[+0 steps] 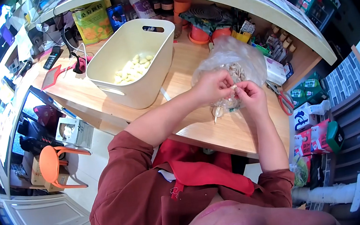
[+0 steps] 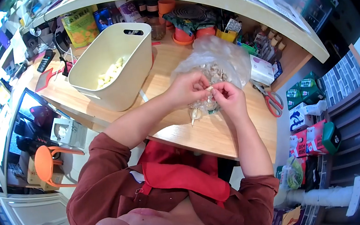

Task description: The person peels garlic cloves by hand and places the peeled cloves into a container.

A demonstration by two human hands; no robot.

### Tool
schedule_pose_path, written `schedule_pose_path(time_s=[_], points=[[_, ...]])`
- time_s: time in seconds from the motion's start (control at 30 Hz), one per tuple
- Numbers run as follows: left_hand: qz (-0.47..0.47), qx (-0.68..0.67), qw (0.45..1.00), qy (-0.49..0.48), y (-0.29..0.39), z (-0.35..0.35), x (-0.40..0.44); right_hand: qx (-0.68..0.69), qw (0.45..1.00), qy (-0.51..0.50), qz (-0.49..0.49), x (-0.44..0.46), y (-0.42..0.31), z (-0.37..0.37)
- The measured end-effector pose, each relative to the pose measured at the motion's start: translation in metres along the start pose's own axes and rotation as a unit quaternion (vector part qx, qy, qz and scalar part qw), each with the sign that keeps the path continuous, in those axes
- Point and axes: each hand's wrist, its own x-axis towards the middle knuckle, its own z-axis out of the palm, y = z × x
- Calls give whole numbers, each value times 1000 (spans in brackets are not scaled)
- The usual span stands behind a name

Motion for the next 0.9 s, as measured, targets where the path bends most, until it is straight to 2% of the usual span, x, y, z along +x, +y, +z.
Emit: schedule_pose_path(time_s=[0.23,0.33,0.9], points=[[46,108,993,4,-6,0,0,-13,1000,1,3,0,4,-2],[33,122,992,8,1,0,-1,3,1000,0,1,0,2,-1],[15,52,998,11,-1,-1,-1,28,999,-13,13,1,1,-2]])
